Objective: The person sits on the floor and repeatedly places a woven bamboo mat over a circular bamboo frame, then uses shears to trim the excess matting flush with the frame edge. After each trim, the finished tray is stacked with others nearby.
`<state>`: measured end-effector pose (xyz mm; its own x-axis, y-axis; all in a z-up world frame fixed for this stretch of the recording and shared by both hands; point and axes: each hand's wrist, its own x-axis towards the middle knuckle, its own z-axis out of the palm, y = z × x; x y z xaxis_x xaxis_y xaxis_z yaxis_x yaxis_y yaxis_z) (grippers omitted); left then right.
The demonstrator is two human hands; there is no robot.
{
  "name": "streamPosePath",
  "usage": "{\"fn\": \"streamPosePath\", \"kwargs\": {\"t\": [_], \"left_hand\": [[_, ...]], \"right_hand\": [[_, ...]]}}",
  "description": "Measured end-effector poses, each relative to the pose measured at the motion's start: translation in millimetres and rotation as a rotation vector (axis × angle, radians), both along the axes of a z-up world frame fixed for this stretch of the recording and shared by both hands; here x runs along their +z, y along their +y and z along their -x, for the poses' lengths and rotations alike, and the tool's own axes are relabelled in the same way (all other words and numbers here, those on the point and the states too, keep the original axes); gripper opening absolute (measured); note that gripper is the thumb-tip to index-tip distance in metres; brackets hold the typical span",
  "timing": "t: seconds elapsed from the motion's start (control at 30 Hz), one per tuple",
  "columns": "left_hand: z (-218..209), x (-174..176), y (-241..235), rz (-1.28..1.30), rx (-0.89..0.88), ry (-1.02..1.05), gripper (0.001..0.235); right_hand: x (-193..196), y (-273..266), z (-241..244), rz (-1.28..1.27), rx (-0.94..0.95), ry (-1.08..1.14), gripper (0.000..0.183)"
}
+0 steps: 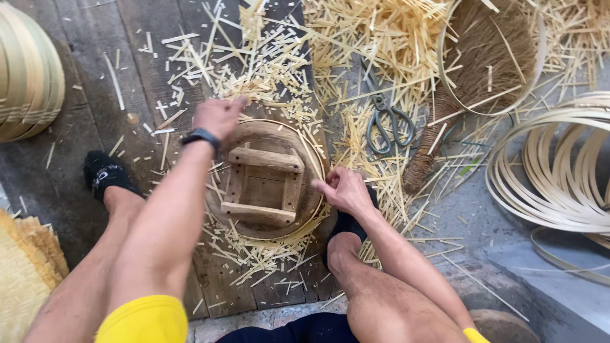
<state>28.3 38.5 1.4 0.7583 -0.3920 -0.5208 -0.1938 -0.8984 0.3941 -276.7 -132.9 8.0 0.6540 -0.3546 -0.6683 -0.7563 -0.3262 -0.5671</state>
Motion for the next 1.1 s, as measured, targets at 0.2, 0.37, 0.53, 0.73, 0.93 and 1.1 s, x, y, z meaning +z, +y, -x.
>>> {"fn": "streamPosePath", "kwargs": {"t": [0.2,0.37,0.53,0.73,0.93,1.1], "left_hand": [[-27,-29,98,0.125,0.321,0.421,0.027],[-22,-42,96,0.131,0.441,0.397,0.031],[5,-14,109,0.052,0.31,0.085,0.034],[99,-2,194,0.011,0.828,0.51,0.042],[124,-38,196,0.241,0.867,0.345,0.041],[146,-31,162,0.497,1.095,0.515,0.044]], "right_hand": [[6,-25,10,-0.029,-0.382,-0.228,0.03],[3,-32,17,-0.327,-0.543,-0.149,0.047],[1,3,18,-0.396,-0.408,-0.055,0.05],[3,14,15,-0.418,-0.434,-0.074,0.048],[13,18,4,-0.337,-0.475,-0.091,0.044],[-8,-15,-11,-0.44,-0.708,-0.402,0.034]]}}
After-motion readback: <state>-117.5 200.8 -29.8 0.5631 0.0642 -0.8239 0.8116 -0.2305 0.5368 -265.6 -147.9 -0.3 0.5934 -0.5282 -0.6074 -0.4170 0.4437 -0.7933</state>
